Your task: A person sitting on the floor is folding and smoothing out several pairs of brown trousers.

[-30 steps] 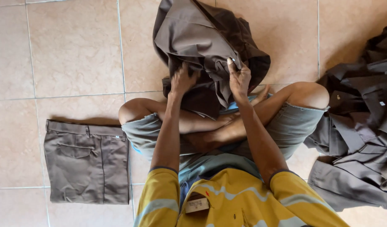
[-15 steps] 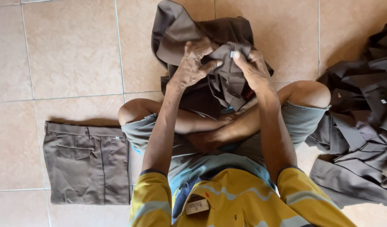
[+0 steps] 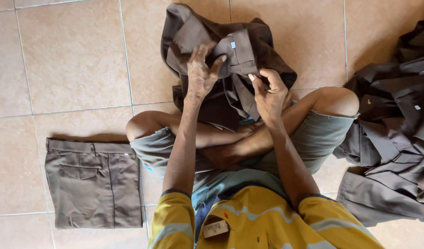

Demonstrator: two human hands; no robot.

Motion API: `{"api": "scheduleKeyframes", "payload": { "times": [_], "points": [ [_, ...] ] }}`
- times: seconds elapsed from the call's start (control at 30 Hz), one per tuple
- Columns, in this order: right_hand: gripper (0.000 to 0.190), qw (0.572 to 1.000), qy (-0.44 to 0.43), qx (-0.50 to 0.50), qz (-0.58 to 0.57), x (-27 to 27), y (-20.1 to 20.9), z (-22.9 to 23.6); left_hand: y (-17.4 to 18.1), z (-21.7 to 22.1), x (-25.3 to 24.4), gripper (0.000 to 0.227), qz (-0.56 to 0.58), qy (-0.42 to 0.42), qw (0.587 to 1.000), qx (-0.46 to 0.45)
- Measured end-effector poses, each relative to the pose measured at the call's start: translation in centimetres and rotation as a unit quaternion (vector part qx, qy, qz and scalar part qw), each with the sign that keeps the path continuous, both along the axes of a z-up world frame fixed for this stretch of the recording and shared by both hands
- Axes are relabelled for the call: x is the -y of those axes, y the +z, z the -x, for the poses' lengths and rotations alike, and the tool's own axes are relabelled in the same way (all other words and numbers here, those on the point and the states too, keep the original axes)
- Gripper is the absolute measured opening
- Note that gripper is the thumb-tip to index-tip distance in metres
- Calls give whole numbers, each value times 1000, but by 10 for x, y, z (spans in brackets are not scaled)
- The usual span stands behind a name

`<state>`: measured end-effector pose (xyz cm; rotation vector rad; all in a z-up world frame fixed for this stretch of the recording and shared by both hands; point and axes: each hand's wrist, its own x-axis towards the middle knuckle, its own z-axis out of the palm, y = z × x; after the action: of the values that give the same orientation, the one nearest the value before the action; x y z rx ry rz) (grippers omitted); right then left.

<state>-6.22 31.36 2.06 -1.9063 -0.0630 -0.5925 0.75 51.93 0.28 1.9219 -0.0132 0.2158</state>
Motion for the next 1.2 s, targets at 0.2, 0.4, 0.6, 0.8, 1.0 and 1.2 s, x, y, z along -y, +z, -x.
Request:
{"api": "scheduleKeyframes", "payload": {
  "times": [0.2, 0.4, 0.6, 0.8, 1.0, 1.2],
  "points": [
    [16, 980, 145, -50, -126, 11, -4, -1, 52, 36, -1, 71, 11, -152, 987, 41],
    [16, 966, 231, -39, -111, 0, 14, 0, 70, 59, 8, 62, 31, -218, 975, -9],
    [33, 942, 318, -104, 7, -19, 67, -18, 27, 46, -15, 15, 92, -84, 991, 44],
    [69, 862, 288, -379, 173, 1, 31, -58, -96, 29, -99, 29, 228, 227, 944, -71],
    [61, 808, 269, -458, 255, 26, 37, -45, -155, 34, -113, 32, 303, 314, 893, -108],
    [98, 733, 347, -430, 398, 17, -34, 9, -147, 16, -107, 34, 353, 334, 869, -92]
  ]
}}
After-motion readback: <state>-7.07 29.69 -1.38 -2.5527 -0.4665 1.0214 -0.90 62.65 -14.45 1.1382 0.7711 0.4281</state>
